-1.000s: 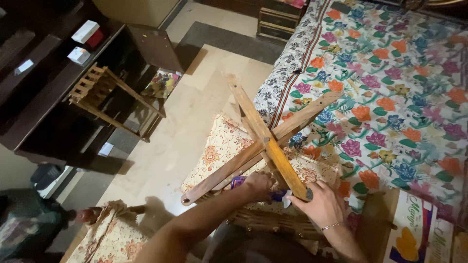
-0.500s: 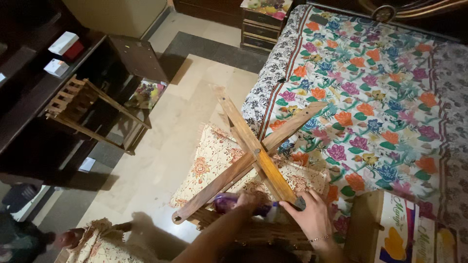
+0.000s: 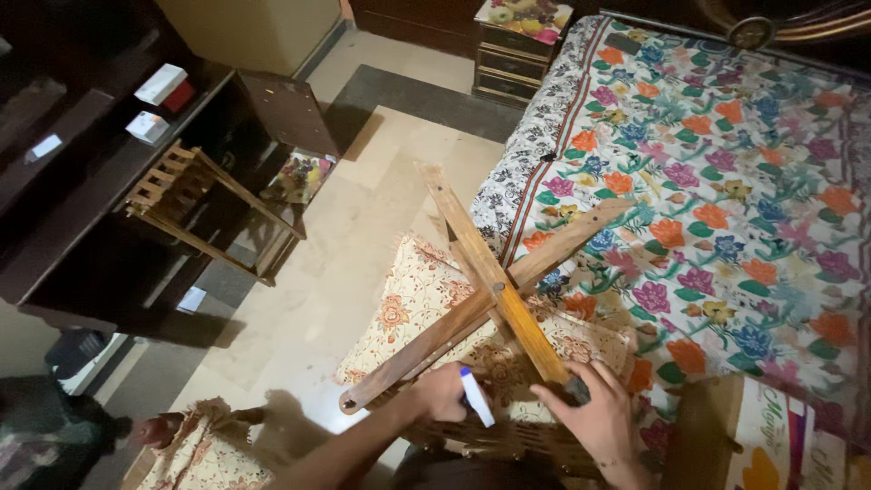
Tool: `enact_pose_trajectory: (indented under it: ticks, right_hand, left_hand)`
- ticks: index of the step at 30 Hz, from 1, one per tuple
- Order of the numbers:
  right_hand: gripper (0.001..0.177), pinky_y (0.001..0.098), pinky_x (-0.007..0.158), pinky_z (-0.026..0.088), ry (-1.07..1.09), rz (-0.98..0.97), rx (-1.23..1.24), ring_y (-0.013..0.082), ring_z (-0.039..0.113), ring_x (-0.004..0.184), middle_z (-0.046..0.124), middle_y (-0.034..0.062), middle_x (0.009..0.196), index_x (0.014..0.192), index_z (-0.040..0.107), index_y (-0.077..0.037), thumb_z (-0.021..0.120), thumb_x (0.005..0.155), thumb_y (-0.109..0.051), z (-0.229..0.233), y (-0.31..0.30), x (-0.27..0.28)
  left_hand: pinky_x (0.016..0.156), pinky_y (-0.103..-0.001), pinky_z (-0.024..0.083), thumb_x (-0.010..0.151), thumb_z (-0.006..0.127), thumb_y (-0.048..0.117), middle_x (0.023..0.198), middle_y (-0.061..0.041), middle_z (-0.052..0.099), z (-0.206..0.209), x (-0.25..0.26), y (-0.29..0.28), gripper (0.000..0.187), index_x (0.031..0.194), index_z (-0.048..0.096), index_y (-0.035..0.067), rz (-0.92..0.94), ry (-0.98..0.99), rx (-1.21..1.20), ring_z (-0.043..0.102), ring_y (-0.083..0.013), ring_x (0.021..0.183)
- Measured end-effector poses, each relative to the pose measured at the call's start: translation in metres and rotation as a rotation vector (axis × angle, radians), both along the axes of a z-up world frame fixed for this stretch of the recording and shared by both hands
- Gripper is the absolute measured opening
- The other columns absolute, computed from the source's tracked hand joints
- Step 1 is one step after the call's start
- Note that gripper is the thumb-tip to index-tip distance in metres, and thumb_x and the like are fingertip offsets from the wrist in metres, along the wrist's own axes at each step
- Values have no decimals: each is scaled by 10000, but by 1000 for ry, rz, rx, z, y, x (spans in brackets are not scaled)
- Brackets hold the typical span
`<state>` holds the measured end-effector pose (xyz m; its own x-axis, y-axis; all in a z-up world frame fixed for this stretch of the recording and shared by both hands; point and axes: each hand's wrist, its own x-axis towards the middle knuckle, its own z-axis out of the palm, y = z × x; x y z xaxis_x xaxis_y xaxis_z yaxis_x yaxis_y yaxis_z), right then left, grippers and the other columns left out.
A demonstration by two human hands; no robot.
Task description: The person assembles a small wooden stand by hand, inserting wooden slats into a cross-frame and securing them.
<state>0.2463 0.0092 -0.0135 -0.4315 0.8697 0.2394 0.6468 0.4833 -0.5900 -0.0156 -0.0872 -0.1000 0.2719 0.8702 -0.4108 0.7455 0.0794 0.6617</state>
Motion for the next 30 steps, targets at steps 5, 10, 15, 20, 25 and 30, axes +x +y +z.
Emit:
enact_pose_trajectory:
  ticks: [5,10,15,20,25,30]
  right_hand:
    - [722,383,760,582,288,308,-93,265,736,884,734,130,1007,1173,697,-2,861,657,-479,50,-11,-22]
    - [537,344,742,597,436,413,-15,239,762,885,745,119,1025,1164,687,11,844,790,-341,80,-18,-56]
    - [246,343,631,566,332,119,136,207,716,706,734,101,833,1001,744,-60,836,843,-225,90,-15,-69]
    - [377,318,617,579,322,249,116,193,722,738,738,108,898,1097,711,-21,831,783,-192,110,-23,-92]
    - [620,248,530,535,541,367,-522,98,657,623,729,20,774,1296,672,-27,860,772,-300,113,-10,-82]
    - [697,248,588,455,586,290,-433,103,558,704,621,39,848,1319,713,16,871,757,-363,113,21,-95]
  left_hand:
    - [870,-399,584,706,855,160,1011,-119,725,100,25,-3,462,1110,641,93,281,-450,151,725,-299,968]
    - [921,-386,617,776,680,51,1099,-157,771,145,53,-1,407,1181,720,48,358,-451,523,750,-284,1065]
    - [903,-400,515,732,779,160,1205,-256,592,177,69,-3,753,1329,399,-100,679,-572,503,629,-292,1055]
    - [1017,-358,550,924,714,173,1228,-132,603,156,73,7,709,1525,404,-39,743,-585,687,623,-186,1129]
    - [695,-294,516,845,642,170,929,-48,573,144,56,27,535,1319,434,31,1024,-689,770,574,-133,795]
    - [712,-301,512,885,710,119,932,-57,541,166,49,39,470,1232,405,35,1132,-587,657,556,-156,821]
